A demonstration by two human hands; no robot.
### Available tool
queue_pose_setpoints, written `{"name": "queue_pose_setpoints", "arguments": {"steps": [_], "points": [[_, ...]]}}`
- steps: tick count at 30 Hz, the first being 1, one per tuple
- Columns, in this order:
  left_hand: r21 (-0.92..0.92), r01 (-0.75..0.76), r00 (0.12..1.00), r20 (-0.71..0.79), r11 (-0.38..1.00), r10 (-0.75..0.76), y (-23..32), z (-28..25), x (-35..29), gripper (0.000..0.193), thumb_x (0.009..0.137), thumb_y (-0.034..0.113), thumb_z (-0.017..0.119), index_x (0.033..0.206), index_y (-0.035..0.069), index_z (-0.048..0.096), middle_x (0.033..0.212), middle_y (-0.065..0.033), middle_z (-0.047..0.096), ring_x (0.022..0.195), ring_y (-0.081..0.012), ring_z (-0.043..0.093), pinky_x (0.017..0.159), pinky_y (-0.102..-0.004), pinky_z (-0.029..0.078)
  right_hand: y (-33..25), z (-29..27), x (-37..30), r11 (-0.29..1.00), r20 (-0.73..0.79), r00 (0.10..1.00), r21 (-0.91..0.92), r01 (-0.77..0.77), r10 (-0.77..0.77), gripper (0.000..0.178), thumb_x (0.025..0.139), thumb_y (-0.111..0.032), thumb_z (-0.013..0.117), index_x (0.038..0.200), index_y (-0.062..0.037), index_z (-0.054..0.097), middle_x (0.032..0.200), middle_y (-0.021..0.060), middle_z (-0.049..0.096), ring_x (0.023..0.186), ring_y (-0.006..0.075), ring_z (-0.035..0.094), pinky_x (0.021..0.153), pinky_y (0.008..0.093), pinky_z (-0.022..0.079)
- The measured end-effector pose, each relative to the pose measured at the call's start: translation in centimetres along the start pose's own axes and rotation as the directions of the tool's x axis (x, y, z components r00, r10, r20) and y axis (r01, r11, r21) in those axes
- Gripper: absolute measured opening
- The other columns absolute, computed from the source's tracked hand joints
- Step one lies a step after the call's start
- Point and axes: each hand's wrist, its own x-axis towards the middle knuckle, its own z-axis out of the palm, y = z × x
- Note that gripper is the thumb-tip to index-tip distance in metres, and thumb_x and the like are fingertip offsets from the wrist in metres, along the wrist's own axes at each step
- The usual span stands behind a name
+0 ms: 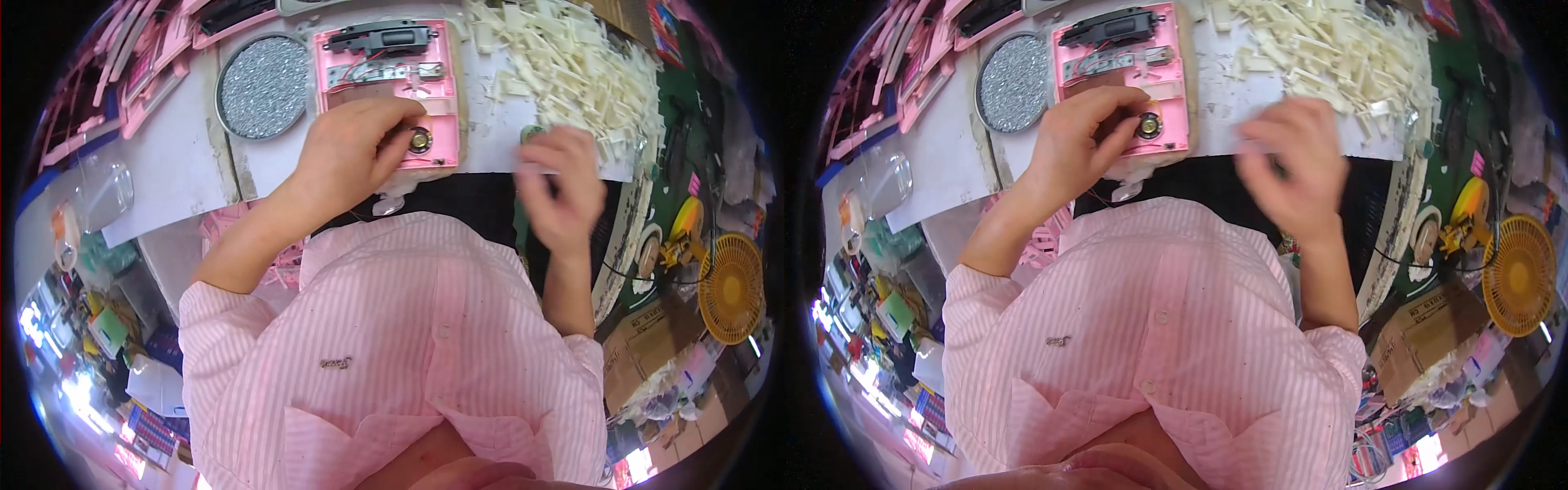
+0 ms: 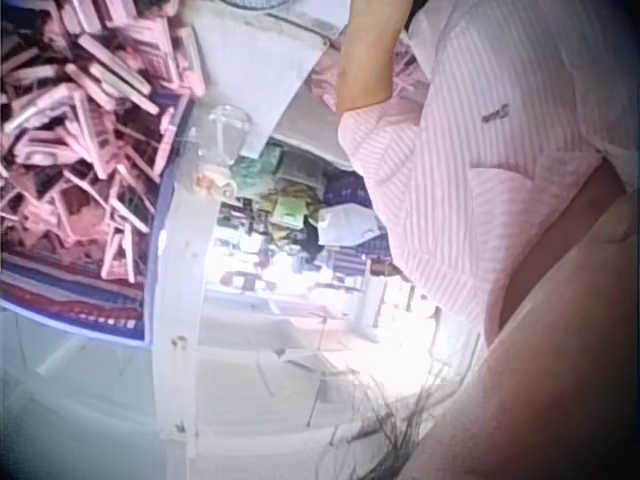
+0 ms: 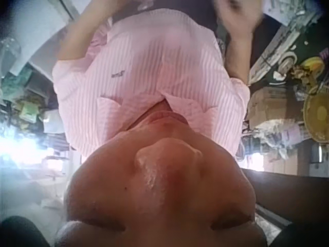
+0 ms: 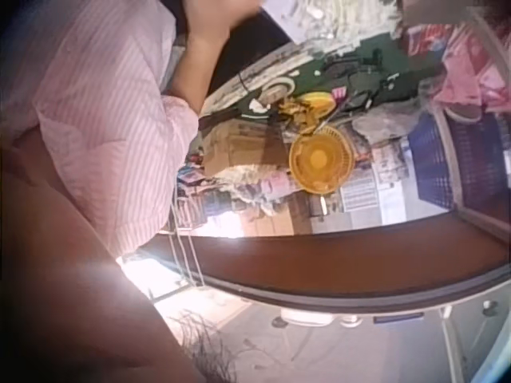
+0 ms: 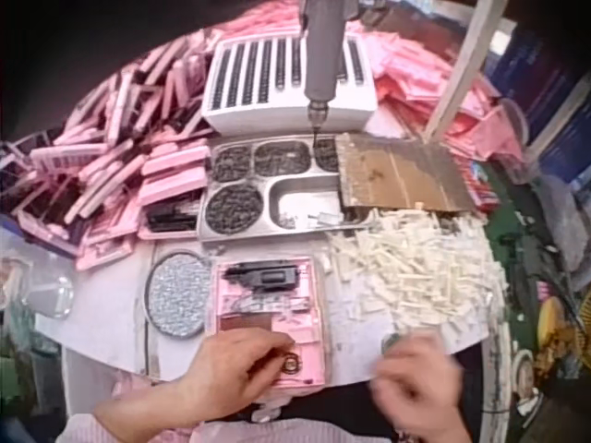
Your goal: Assembling a pink electronic toy by soldering wires and components and using an electric screwdriver to secure the housing.
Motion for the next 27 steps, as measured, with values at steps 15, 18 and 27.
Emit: {"name": "queue_pose_setpoints", "arguments": {"steps": [15,18,27], "points": [[0.515,-0.426,0.887,0.075,0.744,0.456,-0.7,-2.9,6.7,0.018,0.07,0.019,0.074,0.083,0.011,0.065,0.111,-0.0104,0.057,0.105,-0.0286,0.052,0.091,-0.0456,0.038,-0.2,3.9,5.2,0.988,0.066,0.993,-0.117,0.102,-0.095,0.016,0.081,-0.015,0.072,0.095,-0.0071,0.072,0.111,0.0121,0.067,0.112,0.0347,0.053,0.096,0.0441,0.042],[0.497,-0.408,0.909,0.144,0.766,0.391,-1.8,-4.2,6.1,0.018,0.072,0.023,0.074,0.085,0.013,0.066,0.116,-0.0094,0.057,0.11,-0.0285,0.051,0.095,-0.0467,0.035,0.3,4.9,7.7,0.994,0.042,0.997,-0.088,0.064,-0.061,0.013,0.082,-0.015,0.071,0.091,-0.0047,0.071,0.085,0.0096,0.069,0.081,0.0282,0.063,0.075,0.0381,0.049],[0.507,-0.422,0.854,-0.055,0.752,0.517,-4.4,-2.4,4.4,0.014,0.076,0.022,0.07,0.089,0.018,0.073,0.116,0.0015,0.062,0.112,-0.0213,0.055,0.098,-0.0424,0.037,-0.8,4.8,12.4,0.822,0.429,0.897,-0.47,0.32,-0.104,0.018,0.081,-0.025,0.07,0.081,-0.008,0.072,0.076,0.0095,0.07,0.076,0.0279,0.068,0.066,0.0399,0.055]]}}
